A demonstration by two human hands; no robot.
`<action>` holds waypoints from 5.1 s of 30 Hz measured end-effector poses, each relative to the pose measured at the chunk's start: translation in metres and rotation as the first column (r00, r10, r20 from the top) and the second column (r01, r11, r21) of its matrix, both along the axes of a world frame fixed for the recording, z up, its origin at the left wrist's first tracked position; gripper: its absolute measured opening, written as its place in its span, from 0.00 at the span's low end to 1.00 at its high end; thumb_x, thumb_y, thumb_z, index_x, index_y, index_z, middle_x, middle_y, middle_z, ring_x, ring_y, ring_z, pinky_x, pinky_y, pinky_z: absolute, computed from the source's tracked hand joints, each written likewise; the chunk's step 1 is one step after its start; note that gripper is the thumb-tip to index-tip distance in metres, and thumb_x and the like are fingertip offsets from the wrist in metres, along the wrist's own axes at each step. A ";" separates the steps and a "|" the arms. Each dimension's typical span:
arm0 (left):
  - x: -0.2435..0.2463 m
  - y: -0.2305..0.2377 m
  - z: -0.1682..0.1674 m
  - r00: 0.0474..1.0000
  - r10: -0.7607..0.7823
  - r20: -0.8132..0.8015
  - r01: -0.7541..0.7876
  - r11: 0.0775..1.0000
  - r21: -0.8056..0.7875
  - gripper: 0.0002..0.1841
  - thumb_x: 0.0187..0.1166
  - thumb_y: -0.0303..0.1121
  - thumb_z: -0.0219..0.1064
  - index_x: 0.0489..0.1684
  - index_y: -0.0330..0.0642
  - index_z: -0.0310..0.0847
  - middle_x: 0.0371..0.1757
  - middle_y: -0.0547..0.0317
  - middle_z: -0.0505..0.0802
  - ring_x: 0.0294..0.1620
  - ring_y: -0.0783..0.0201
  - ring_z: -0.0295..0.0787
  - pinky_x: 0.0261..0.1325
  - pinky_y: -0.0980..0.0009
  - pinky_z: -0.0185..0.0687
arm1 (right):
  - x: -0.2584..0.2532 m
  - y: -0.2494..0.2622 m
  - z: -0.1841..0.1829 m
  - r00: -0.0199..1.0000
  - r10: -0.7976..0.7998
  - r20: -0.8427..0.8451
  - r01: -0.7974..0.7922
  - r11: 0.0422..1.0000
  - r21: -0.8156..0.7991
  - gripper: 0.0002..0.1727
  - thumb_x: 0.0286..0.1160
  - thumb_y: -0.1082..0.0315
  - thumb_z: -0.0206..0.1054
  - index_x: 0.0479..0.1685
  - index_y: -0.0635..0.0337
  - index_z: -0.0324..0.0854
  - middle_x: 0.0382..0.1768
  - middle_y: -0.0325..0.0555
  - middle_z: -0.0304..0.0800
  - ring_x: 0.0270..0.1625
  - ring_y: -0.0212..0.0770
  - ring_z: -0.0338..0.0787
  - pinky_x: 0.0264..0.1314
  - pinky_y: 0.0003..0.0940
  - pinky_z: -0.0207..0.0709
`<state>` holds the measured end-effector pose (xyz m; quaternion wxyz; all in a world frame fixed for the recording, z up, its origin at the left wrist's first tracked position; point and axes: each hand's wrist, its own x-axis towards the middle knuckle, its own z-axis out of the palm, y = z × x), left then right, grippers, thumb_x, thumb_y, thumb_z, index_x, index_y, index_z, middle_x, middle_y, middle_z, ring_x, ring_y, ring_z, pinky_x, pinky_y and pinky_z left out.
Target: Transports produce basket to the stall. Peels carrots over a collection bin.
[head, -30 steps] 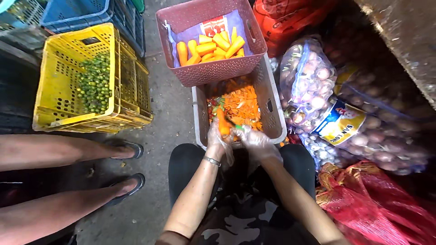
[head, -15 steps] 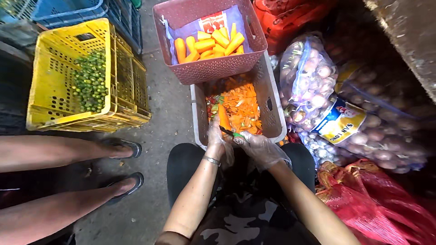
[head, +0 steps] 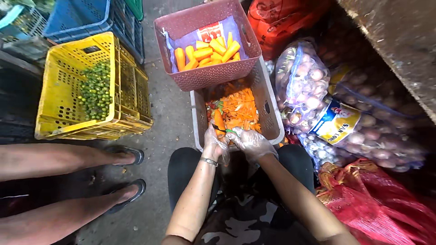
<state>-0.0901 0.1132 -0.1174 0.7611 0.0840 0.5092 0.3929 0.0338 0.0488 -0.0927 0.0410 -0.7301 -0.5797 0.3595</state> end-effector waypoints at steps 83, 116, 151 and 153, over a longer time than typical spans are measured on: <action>0.002 -0.010 -0.011 0.990 -0.114 -0.083 0.124 0.985 0.117 0.22 0.93 0.52 0.46 0.58 0.45 0.77 0.34 0.56 0.86 0.31 0.64 0.84 0.34 0.68 0.85 | 0.020 -0.013 0.002 0.972 -0.225 -0.063 0.226 0.974 0.014 0.32 0.93 0.40 0.45 0.75 0.55 0.77 0.52 0.63 0.92 0.59 0.62 0.91 0.63 0.66 0.79; 0.002 -0.005 0.009 0.994 -0.057 0.096 0.056 0.998 0.014 0.25 0.88 0.61 0.48 0.50 0.49 0.75 0.28 0.60 0.83 0.22 0.67 0.81 0.26 0.73 0.82 | -0.004 -0.054 0.012 0.998 -0.055 -0.041 0.062 0.978 0.200 0.37 0.89 0.35 0.43 0.52 0.62 0.84 0.36 0.58 0.91 0.44 0.59 0.93 0.46 0.60 0.82; 0.004 -0.008 -0.005 0.959 -0.112 -0.262 0.167 0.966 0.196 0.26 0.94 0.55 0.40 0.64 0.45 0.77 0.39 0.56 0.87 0.33 0.65 0.85 0.37 0.68 0.84 | 0.018 -0.017 0.012 0.979 -0.162 -0.122 0.175 0.979 0.105 0.29 0.92 0.43 0.49 0.63 0.59 0.82 0.42 0.60 0.91 0.48 0.60 0.92 0.53 0.64 0.81; 0.003 -0.007 -0.004 0.941 -0.124 -0.316 0.194 0.961 0.199 0.28 0.94 0.55 0.40 0.75 0.45 0.72 0.55 0.51 0.87 0.50 0.61 0.85 0.54 0.61 0.83 | 0.007 -0.032 0.017 0.993 -0.072 -0.097 0.087 0.983 0.164 0.32 0.90 0.40 0.51 0.55 0.62 0.85 0.35 0.60 0.91 0.43 0.60 0.93 0.48 0.62 0.82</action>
